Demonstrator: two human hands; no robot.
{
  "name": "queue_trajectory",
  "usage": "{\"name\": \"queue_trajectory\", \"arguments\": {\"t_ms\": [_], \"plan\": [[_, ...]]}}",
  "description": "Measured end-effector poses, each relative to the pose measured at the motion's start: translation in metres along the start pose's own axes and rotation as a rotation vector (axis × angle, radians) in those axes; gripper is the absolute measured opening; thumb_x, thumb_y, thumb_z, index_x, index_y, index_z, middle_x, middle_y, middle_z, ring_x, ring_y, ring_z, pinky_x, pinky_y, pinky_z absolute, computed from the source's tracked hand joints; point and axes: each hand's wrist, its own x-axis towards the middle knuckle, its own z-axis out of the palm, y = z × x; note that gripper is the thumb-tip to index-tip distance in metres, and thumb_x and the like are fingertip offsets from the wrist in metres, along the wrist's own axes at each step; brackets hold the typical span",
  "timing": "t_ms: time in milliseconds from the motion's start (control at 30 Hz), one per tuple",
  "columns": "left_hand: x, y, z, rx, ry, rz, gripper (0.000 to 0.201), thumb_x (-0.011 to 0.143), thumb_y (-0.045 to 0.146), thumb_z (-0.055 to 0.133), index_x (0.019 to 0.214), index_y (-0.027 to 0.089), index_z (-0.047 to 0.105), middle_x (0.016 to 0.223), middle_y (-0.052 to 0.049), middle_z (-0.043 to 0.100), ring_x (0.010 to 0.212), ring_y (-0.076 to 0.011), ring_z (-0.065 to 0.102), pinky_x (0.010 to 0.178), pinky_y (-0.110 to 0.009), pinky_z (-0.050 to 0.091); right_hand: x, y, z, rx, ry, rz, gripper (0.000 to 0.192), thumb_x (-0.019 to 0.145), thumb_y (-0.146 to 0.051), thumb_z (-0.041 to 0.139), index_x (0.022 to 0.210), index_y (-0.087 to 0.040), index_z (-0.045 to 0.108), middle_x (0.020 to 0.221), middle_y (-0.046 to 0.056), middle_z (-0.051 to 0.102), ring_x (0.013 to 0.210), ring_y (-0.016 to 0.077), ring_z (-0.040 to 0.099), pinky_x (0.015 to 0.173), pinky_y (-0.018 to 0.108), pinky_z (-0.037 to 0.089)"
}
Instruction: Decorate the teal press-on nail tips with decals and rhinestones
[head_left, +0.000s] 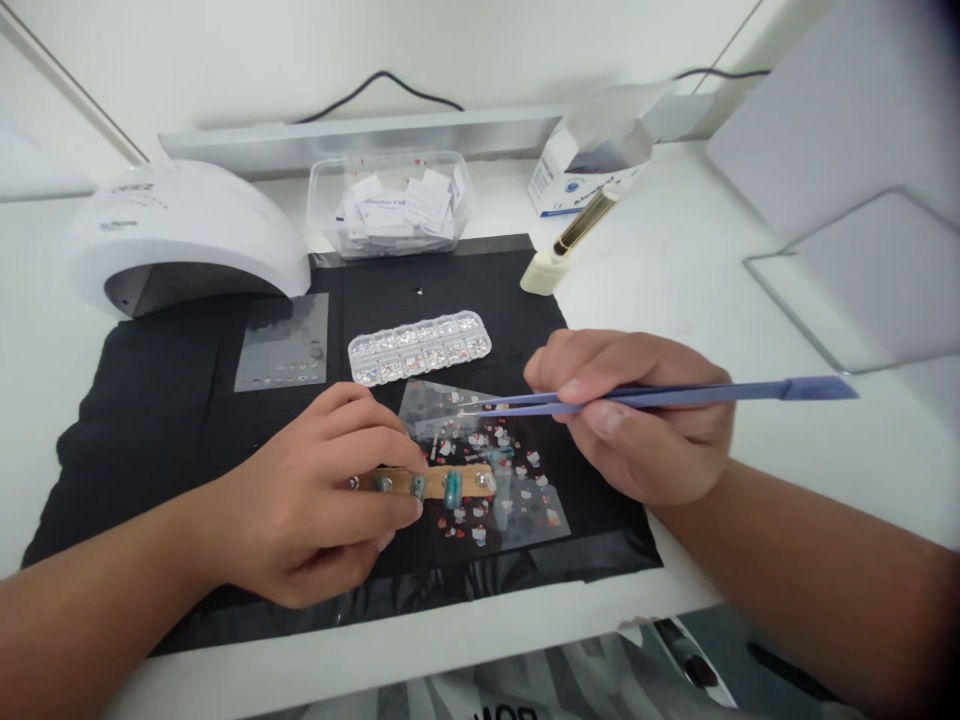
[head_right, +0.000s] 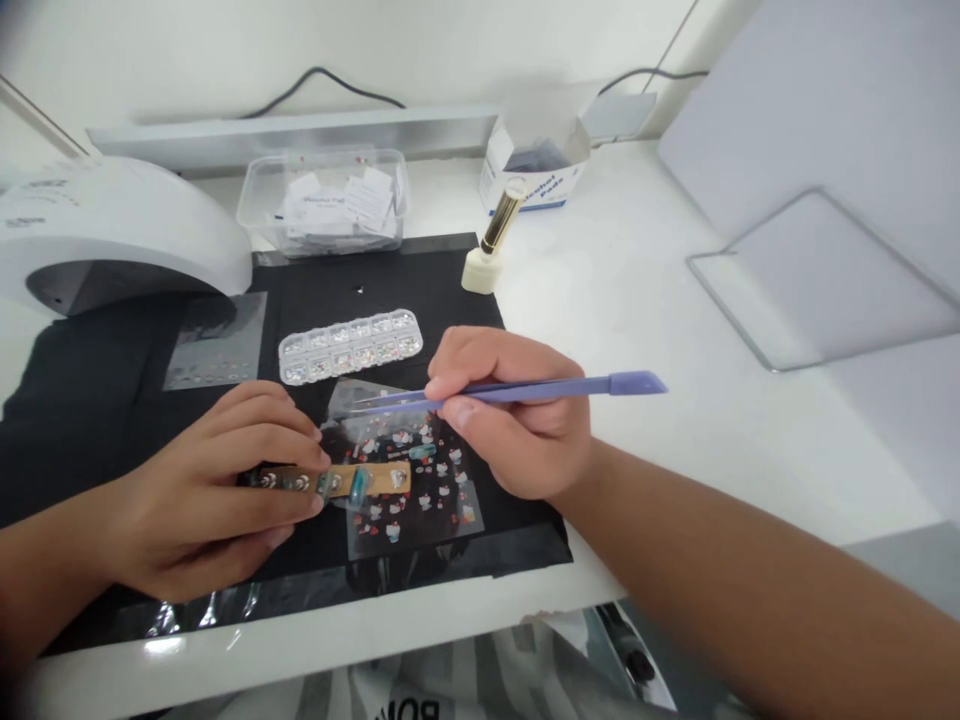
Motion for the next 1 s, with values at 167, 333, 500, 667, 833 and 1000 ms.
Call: {"name": "queue_trajectory", "arguments": {"t_ms": [167, 333, 500, 667, 833, 1000], "plan": [[-0.0007, -0.0008, 0.0005, -0.046, 0.048, 0.007, 0.024, 0.075, 0.008, 0.058, 0.097, 0.016, 0.064, 0.107, -0.010, 0.061, 0.097, -0.0258, 0.057, 0.084, -0.050, 0.045, 0.0005, 0.0005, -0.0008, 0.005, 0.018, 0.001, 0.017, 0.078, -0.012, 0.063, 0.090, -0.017, 0.074, 0.066, 0.002, 0.059, 0.057, 0.0146, 0.051, 0.052, 0.033, 0.039], [-0.0022, -0.0023, 0.0006, -0.071, 0.077, -0.004, 0.024, 0.074, 0.009, 0.058, 0.097, 0.015, 0.064, 0.108, -0.011, 0.059, 0.097, -0.0261, 0.056, 0.082, -0.050, 0.046, 0.0011, 0.0009, -0.0015, -0.004, 0.033, -0.001, 0.015, 0.079, -0.014, 0.065, 0.090, -0.017, 0.074, 0.064, 0.003, 0.059, 0.057, 0.0157, 0.051, 0.051, 0.034, 0.038], [-0.0035, -0.0011, -0.0009, -0.088, 0.095, -0.037, 0.024, 0.073, 0.009, 0.057, 0.096, 0.016, 0.062, 0.108, -0.011, 0.058, 0.096, -0.0261, 0.055, 0.082, -0.050, 0.047, 0.0027, -0.0002, -0.0013, -0.010, 0.036, 0.005, 0.013, 0.079, -0.015, 0.066, 0.089, -0.018, 0.074, 0.064, 0.004, 0.059, 0.057, 0.0158, 0.052, 0.051, 0.034, 0.038], [-0.0029, -0.0002, -0.0006, -0.093, 0.089, -0.043, 0.024, 0.074, 0.010, 0.057, 0.097, 0.016, 0.061, 0.107, -0.011, 0.059, 0.096, -0.0263, 0.056, 0.081, -0.049, 0.047, 0.0027, 0.0004, -0.0008, -0.028, 0.047, 0.002, 0.013, 0.080, -0.016, 0.066, 0.089, -0.019, 0.074, 0.064, 0.003, 0.060, 0.057, 0.0158, 0.053, 0.051, 0.034, 0.039], [-0.0026, -0.0017, -0.0009, -0.093, 0.112, -0.044, 0.027, 0.073, 0.009, 0.058, 0.099, 0.016, 0.058, 0.108, -0.010, 0.059, 0.096, -0.0250, 0.055, 0.083, -0.048, 0.046, 0.0011, 0.0024, -0.0005, -0.106, 0.098, -0.006, 0.009, 0.081, -0.022, 0.066, 0.087, -0.022, 0.073, 0.067, 0.002, 0.060, 0.057, 0.0153, 0.052, 0.054, 0.035, 0.043], [-0.0029, -0.0043, -0.0017, -0.067, 0.127, -0.041, 0.030, 0.073, 0.009, 0.059, 0.101, 0.016, 0.052, 0.108, -0.011, 0.059, 0.096, -0.0243, 0.055, 0.085, -0.047, 0.045, 0.0022, -0.0025, -0.0019, -0.227, 0.029, -0.004, 0.017, 0.083, -0.014, 0.059, 0.093, -0.023, 0.070, 0.071, 0.001, 0.061, 0.062, 0.0159, 0.057, 0.054, 0.033, 0.044]]}}
